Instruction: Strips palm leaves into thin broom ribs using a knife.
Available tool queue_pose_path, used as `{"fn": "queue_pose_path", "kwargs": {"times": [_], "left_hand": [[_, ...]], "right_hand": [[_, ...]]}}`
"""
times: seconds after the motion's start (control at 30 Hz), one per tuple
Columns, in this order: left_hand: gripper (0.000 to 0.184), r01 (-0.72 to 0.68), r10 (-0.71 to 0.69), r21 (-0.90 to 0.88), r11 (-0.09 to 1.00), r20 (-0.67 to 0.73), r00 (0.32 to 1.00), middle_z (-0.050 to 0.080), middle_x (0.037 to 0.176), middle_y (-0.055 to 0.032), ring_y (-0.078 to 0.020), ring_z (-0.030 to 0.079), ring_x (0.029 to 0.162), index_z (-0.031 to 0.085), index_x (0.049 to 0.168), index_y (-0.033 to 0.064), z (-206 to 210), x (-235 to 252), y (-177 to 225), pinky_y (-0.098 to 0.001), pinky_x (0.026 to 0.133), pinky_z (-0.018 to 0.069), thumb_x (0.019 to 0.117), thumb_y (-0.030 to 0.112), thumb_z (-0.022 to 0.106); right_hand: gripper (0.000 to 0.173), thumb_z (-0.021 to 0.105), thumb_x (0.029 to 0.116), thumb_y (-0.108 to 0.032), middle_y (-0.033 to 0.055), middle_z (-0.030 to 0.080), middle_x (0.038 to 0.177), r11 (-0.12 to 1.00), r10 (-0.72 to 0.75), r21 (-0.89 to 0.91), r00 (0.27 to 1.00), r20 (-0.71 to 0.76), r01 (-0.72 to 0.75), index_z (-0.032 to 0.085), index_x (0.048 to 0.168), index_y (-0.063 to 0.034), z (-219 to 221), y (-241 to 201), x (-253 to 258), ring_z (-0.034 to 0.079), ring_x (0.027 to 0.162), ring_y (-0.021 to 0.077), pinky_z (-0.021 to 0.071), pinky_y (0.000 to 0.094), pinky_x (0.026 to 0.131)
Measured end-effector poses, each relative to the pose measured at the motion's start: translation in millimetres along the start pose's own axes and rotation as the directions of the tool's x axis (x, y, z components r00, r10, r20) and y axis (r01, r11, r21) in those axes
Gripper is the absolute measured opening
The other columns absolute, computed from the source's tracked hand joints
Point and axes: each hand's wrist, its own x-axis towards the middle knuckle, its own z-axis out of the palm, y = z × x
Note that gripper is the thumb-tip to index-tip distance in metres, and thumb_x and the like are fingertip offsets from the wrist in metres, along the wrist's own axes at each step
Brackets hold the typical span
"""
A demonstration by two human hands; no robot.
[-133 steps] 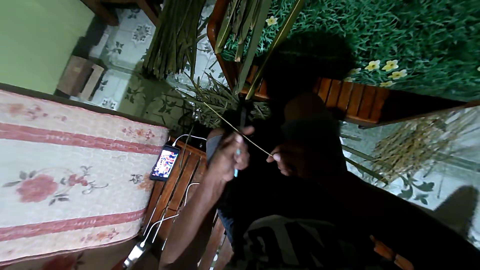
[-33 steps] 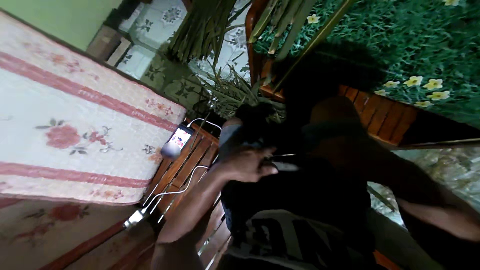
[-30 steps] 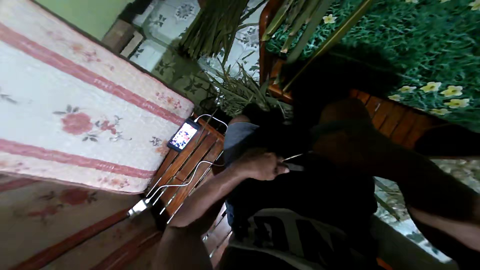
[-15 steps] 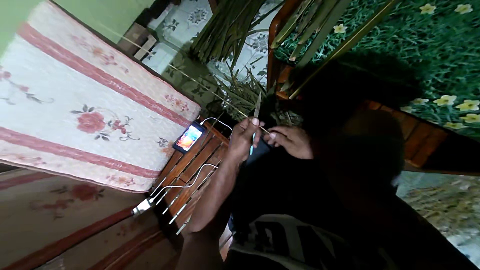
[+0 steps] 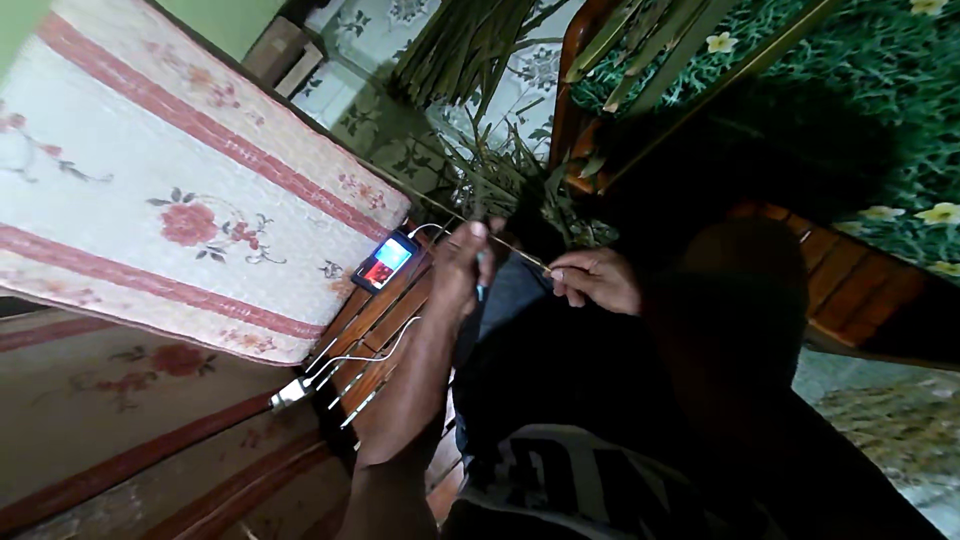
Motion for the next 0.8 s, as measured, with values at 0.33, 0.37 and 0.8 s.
{"fn": "queue_pose_path", "kwargs": {"times": [0.33,0.37,0.8], "left_hand": [[0.039,0.017,-0.021,-0.142,0.990,-0.027,0.999,0.045,0.053,0.0076,-0.0018,0.042,0.039,0.064,0.124,0.0098,-9.8,6.3,8.5,-0.0171,0.039,0.0400,0.1105,0.035,0.037],[0.040,-0.015,0.006,-0.179,0.984,-0.049,0.999,0.045,0.053,0.0072,-0.0029,0.042,0.039,0.063,0.125,0.0115,-14.5,8.0,9.4,-0.0185,0.040,0.0407,0.1102,0.038,0.037],[0.038,0.154,-0.129,-0.161,0.975,0.157,0.979,0.047,0.057,0.0046,-0.0050,0.044,0.043,0.061,0.134,0.0099,15.0,-5.6,-14.3,-0.0198,0.042,0.0419,0.1087,0.032,0.043]], "right_hand": [[0.035,0.041,0.1076,-0.020,0.0032,0.063,0.079,0.963,0.123,-0.239,0.992,-0.008,-0.121,0.070,0.115,-0.0023,-14.3,-0.7,-17.4,0.052,0.060,0.0058,0.0484,0.0262,0.060],[0.035,0.041,0.1077,-0.021,0.0038,0.064,0.079,0.961,0.134,-0.241,0.991,-0.022,-0.135,0.070,0.116,-0.0027,-14.1,-1.8,-17.4,0.054,0.061,0.0069,0.0497,0.0276,0.061],[0.029,0.053,0.1025,-0.021,-0.0003,0.061,0.076,0.989,-0.008,-0.149,0.990,-0.142,-0.013,0.071,0.109,0.0001,-5.6,-1.1,-26.1,0.051,0.061,-0.0005,0.0469,0.0187,0.059]]}}
